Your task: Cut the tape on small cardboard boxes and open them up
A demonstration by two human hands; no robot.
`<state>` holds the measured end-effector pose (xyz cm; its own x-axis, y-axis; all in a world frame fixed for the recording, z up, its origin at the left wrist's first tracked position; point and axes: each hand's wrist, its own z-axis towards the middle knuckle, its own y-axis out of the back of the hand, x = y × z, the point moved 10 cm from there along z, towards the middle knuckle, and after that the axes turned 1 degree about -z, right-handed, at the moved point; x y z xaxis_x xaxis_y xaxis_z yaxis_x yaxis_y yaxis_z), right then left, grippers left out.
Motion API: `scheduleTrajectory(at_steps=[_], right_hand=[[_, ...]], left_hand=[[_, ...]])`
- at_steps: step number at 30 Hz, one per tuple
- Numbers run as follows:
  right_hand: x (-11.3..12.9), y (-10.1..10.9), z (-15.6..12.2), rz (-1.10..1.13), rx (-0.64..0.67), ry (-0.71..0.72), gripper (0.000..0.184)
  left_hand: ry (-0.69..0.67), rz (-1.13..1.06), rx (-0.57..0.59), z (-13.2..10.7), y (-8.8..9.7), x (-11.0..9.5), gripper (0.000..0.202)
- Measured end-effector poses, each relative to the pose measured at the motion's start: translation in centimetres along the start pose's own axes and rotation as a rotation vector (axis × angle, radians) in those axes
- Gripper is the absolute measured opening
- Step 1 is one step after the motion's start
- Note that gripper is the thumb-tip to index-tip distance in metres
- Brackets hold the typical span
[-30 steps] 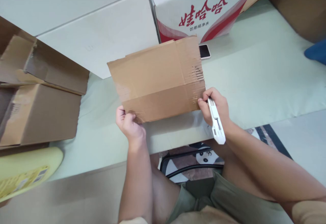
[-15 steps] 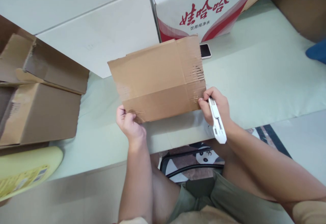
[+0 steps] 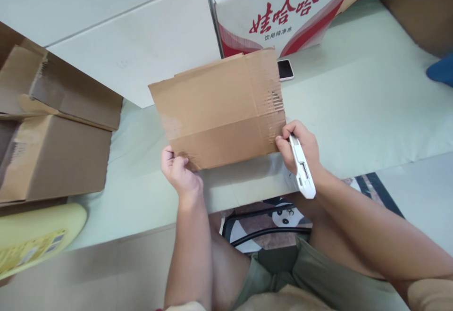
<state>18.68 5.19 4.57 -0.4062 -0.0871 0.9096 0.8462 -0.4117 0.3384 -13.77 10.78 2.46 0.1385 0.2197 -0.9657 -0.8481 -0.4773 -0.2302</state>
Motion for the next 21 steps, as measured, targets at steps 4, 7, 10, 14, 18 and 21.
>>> scheduleTrajectory(at_steps=[4, 7, 10, 14, 18, 21], right_hand=[[-0.17, -0.07, -0.07, 0.013, 0.01, -0.005, 0.018], [-0.41, -0.12, -0.12, 0.012, 0.016, -0.018, 0.016], [-0.53, -0.2, -0.08, 0.011, 0.021, -0.024, 0.016], [-0.68, -0.25, 0.02, 0.013, 0.021, -0.035, 0.017], [-0.73, -0.29, 0.0, 0.017, 0.03, -0.035, 0.017], [-0.62, -0.24, -0.02, 0.018, 0.028, -0.031, 0.015]], left_hand=[[-0.027, 0.01, 0.021, 0.03, -0.11, -0.03, 0.018], [-0.036, 0.022, 0.031, 0.06, -0.11, 0.11, 0.018], [-0.042, 0.026, 0.032, 0.09, -0.08, 0.16, 0.018], [-0.025, 0.032, 0.021, 0.1, -0.03, 0.25, 0.019], [-0.016, 0.019, 0.014, 0.05, -0.04, 0.18, 0.018], [-0.006, 0.002, 0.015, 0.0, -0.06, 0.27, 0.017]])
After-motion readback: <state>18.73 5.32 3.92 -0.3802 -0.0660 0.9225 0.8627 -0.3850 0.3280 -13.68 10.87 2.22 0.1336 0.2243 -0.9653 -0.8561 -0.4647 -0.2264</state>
